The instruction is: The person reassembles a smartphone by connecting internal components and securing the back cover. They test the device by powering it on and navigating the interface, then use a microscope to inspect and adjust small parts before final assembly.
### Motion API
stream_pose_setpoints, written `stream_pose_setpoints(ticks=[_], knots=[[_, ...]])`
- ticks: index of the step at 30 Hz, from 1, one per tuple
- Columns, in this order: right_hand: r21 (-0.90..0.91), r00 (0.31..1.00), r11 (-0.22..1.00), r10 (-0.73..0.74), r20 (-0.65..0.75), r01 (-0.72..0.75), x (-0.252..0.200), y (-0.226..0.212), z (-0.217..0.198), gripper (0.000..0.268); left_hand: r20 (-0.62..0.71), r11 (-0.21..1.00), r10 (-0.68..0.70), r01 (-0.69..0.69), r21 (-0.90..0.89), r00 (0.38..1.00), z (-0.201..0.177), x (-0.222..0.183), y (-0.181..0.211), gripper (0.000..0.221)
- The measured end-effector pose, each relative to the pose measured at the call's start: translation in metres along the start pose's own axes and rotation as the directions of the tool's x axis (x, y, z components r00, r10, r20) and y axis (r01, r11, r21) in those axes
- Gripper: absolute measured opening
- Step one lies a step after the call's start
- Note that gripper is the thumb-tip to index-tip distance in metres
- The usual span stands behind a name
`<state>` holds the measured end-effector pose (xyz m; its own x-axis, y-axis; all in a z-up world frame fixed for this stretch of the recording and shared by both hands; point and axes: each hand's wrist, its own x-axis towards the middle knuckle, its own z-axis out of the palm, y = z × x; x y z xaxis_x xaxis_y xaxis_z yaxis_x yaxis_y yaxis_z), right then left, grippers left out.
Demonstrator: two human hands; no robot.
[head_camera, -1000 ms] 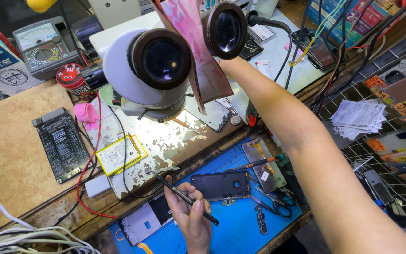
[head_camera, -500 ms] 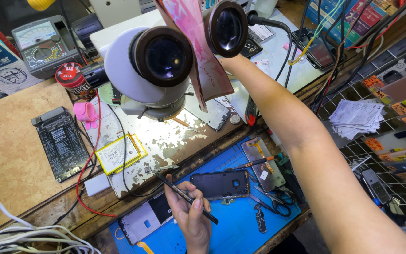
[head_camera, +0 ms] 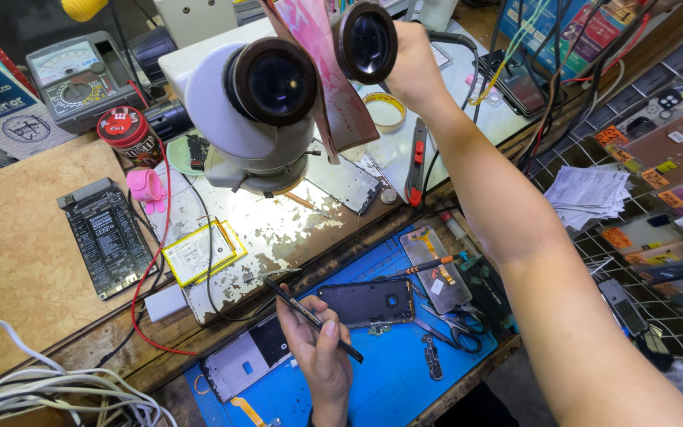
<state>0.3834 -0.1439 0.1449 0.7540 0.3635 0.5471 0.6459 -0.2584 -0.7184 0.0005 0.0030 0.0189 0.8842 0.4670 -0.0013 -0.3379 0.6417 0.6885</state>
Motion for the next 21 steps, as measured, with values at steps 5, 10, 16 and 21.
stream_pose_setpoints(ticks=[5,10,16,21], knots=[[0.168,0.988,0.980,0.123,-0.098,-0.105,-0.086,-0.061,-0.010,0.014,0.050,0.999,0.034,-0.036,0.033,0.998,0.001,-0.002,0.000,0.084],[0.427,0.824,0.732,0.564,0.058,-0.531,-0.198,-0.085,0.016,0.020,0.060,0.999,0.014,-0.016,0.043,0.998,0.007,-0.004,-0.001,0.087],[0.672,0.803,0.475,0.497,0.328,-0.568,-0.272,-0.104,0.042,0.021,0.078,0.999,-0.023,0.019,0.048,0.997,0.007,-0.008,-0.004,0.093],[0.449,0.928,0.814,0.297,0.222,-0.368,-0.285,-0.100,0.048,0.020,0.094,0.999,-0.029,0.027,0.025,0.995,0.007,-0.006,-0.006,0.094]])
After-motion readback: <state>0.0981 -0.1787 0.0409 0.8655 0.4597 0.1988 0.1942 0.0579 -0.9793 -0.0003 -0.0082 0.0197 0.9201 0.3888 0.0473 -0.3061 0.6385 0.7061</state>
